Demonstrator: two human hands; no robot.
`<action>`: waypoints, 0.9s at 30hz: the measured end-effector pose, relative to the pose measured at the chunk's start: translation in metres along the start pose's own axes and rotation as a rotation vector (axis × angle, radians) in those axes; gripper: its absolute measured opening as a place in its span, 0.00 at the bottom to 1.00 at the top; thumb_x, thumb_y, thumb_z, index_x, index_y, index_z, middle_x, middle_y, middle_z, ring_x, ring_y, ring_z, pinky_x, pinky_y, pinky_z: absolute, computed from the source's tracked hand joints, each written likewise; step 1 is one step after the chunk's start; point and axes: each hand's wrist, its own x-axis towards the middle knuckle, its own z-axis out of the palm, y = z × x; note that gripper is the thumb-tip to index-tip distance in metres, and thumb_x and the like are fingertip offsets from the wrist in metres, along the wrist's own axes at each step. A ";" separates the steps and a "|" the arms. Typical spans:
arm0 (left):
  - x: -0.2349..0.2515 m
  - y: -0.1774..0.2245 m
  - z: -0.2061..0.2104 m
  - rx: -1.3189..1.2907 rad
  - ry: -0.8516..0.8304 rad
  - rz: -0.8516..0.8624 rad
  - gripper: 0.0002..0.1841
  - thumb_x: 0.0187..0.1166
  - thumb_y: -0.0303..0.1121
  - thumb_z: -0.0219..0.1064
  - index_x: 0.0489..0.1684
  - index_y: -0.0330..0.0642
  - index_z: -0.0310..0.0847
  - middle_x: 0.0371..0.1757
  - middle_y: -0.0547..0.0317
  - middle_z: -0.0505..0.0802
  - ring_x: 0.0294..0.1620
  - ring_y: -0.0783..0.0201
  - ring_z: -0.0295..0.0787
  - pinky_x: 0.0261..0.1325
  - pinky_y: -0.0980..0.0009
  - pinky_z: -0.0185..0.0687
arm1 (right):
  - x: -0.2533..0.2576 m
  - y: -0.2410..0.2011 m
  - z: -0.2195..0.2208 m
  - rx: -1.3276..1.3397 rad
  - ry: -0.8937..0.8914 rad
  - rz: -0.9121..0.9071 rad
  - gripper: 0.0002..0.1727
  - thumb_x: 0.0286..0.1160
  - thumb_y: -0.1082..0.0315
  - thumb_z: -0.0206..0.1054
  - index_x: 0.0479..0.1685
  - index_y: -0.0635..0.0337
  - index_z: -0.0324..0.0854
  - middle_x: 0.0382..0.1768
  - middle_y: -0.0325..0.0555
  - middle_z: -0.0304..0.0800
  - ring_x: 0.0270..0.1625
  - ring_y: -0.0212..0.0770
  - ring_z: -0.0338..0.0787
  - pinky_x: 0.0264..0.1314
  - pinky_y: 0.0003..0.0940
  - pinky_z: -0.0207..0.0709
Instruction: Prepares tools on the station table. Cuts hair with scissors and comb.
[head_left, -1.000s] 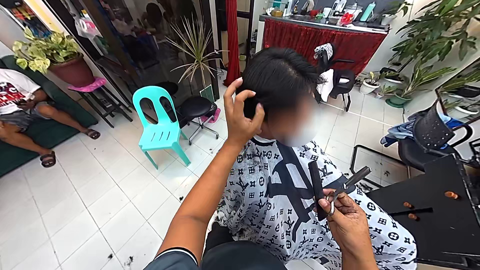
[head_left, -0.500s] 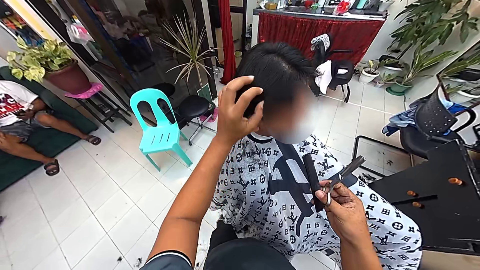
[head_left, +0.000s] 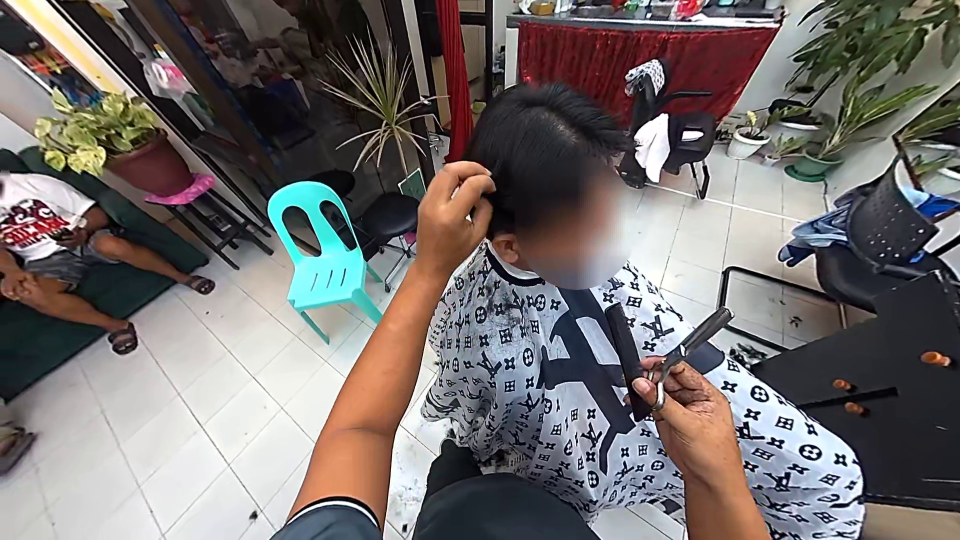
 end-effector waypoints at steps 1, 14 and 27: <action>0.005 -0.003 -0.002 0.026 0.027 0.006 0.05 0.72 0.21 0.67 0.36 0.34 0.90 0.48 0.42 0.93 0.55 0.52 0.90 0.59 0.62 0.86 | 0.000 0.001 0.000 0.003 -0.001 -0.003 0.16 0.64 0.65 0.82 0.52 0.52 0.90 0.36 0.33 0.96 0.36 0.29 0.94 0.41 0.25 0.91; -0.013 0.010 0.005 -0.258 0.132 -0.334 0.14 0.77 0.32 0.68 0.53 0.31 0.81 0.64 0.40 0.86 0.71 0.53 0.81 0.68 0.60 0.81 | -0.006 0.005 -0.009 -0.001 0.012 0.017 0.17 0.64 0.63 0.82 0.52 0.52 0.90 0.38 0.34 0.96 0.37 0.30 0.95 0.41 0.26 0.91; -0.015 0.008 0.014 -0.348 0.186 -0.529 0.20 0.80 0.36 0.70 0.62 0.30 0.76 0.55 0.48 0.88 0.57 0.62 0.86 0.58 0.66 0.84 | -0.005 0.002 -0.006 0.010 -0.025 0.017 0.16 0.65 0.64 0.82 0.52 0.53 0.90 0.37 0.34 0.96 0.36 0.30 0.94 0.41 0.26 0.91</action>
